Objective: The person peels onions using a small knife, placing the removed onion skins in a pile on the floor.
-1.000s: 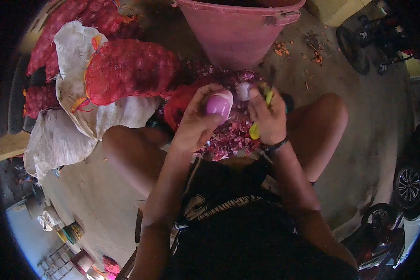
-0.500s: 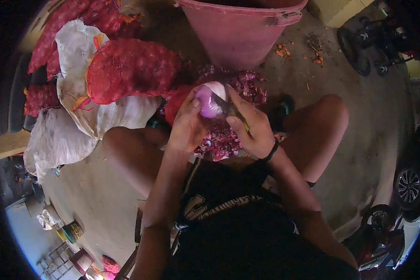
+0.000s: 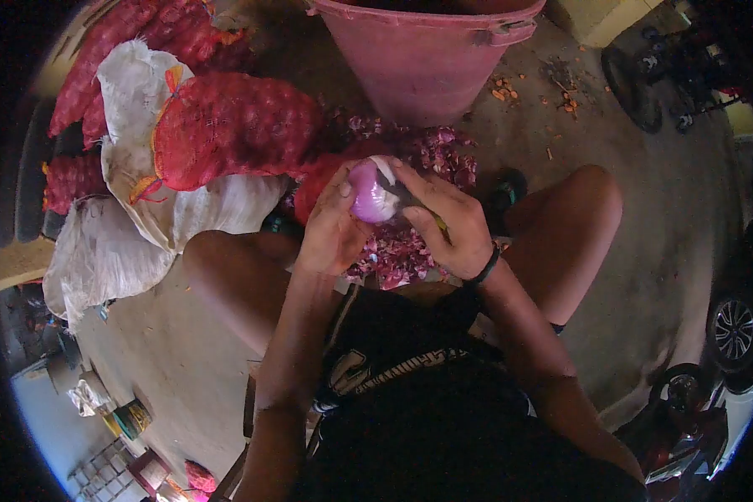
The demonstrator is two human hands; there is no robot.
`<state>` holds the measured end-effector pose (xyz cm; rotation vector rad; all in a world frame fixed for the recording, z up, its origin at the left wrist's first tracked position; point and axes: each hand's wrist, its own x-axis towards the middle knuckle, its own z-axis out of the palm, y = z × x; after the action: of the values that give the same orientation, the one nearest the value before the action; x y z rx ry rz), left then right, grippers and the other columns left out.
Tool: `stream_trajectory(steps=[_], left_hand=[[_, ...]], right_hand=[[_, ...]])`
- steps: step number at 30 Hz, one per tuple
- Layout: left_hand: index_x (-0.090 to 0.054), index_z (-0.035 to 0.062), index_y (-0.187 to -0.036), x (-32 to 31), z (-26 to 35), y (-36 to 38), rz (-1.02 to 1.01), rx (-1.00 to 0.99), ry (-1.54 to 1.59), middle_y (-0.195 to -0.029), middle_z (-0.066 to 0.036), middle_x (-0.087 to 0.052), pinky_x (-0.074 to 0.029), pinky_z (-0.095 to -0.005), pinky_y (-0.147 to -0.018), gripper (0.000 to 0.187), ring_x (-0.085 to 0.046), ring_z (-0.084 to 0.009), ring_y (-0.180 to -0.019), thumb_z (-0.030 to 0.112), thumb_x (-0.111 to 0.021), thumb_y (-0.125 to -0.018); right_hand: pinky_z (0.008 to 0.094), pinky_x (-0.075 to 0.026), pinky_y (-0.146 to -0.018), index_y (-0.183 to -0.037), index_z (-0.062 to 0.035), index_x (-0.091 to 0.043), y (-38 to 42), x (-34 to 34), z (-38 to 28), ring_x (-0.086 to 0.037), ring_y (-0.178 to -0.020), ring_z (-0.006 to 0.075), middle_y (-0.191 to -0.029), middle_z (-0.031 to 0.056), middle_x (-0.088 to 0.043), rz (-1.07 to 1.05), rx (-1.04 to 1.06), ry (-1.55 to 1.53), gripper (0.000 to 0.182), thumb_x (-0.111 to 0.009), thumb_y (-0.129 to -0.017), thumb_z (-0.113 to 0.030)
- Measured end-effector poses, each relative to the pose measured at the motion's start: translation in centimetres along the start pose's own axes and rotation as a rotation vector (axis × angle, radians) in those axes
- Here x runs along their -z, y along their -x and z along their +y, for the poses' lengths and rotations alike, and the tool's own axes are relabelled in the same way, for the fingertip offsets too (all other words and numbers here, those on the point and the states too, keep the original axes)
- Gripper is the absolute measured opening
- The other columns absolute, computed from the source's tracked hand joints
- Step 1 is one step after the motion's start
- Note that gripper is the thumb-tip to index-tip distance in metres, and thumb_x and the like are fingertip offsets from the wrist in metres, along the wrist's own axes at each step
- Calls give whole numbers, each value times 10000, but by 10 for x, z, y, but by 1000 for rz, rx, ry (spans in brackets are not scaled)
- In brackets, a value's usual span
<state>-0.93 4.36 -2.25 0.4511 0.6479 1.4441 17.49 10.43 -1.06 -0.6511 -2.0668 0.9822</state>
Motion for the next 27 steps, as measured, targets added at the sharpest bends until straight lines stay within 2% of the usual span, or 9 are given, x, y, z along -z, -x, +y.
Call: stream_trajectory(steps=[3, 6, 9, 12, 17, 20, 21, 22, 27], left_hand=[[-423, 15, -1351, 3, 2, 0, -53, 56, 55, -1308, -124, -536, -416, -403, -1064, 497, -520, -241, -1243, 270, -572, -952], [-401, 25, -1379, 4, 11, -1, -169, 86, -1, -1326, -126, -527, -446, -423, -1031, 570, -521, -251, -1240, 243, -638, -909], [-380, 51, -1401, -1, 16, 2, -140, 65, -100, -1334, -108, -531, -494, -438, -969, 682, -525, -245, -1227, 229, -731, -843], [-391, 51, -1382, -2, 13, -7, -77, -30, -39, -1314, -121, -538, -481, -406, -983, 705, -534, -235, -1213, 133, -767, -792], [-414, 22, -1349, -1, 10, -6, 27, -112, -191, -1224, -92, -571, -509, -338, -953, 724, -566, -190, -1151, -78, -757, -719], [-445, 49, -1331, 2, 12, -6, 10, -56, -487, -1207, -52, -562, -492, -306, -963, 748, -568, -150, -1117, -79, -790, -680], [-456, 53, -1323, 1, 12, -6, 2, -56, -497, -1205, -45, -558, -489, -299, -962, 737, -566, -145, -1113, -79, -790, -679], [-467, 57, -1314, -1, 12, -6, -5, -59, -508, -1203, -39, -554, -486, -292, -960, 726, -564, -140, -1109, -80, -790, -679], [-474, 60, -1307, -10, 17, -2, -28, -81, -530, -1220, -44, -543, -482, -301, -966, 703, -543, -140, -1135, -82, -779, -689]], right_hand=[[319, -484, -633, -1412, -49, -476, -2, -2, 7, -573, -668, 231, -847, 112, -604, 84, 136, -52, 479, -565, -964, -194], [241, -397, -549, -1424, -25, -453, 12, -2, -2, -474, -625, 89, -797, 21, -538, 53, -326, -748, 475, -523, -1004, -235], [191, -316, -524, -1438, -15, -427, 6, 5, -5, -392, -631, 28, -791, -25, -470, 41, -392, -992, 495, -493, -1025, -279], [193, -312, -516, -1450, -24, -411, 10, 5, -3, -378, -597, 41, -776, -20, -464, -92, -353, -954, 520, -491, -1023, -310], [198, -322, -502, -1437, -43, -431, 7, 5, 1, -408, -572, 50, -795, -10, -520, 117, -513, -958, 517, -521, -1011, -322], [202, -327, -491, -1432, -57, -441, 1, 9, 7, -427, -562, 58, -805, -3, -546, 285, -593, -962, 506, -528, -1008, -319], [203, -328, -487, -1431, -62, -444, 1, 10, 10, -433, -559, 61, -809, 0, -554, 329, -602, -967, 502, -530, -1008, -318], [204, -326, -479, -1471, -55, -367, 0, 11, 14, -406, -546, 62, -802, 18, -538, 338, -593, -908, 488, -435, -1041, -275], [205, -322, -476, -1450, -85, -420, -3, 16, 22, -400, -540, 59, -781, 2, -539, 507, -651, -920, 457, -460, -1033, -266]])
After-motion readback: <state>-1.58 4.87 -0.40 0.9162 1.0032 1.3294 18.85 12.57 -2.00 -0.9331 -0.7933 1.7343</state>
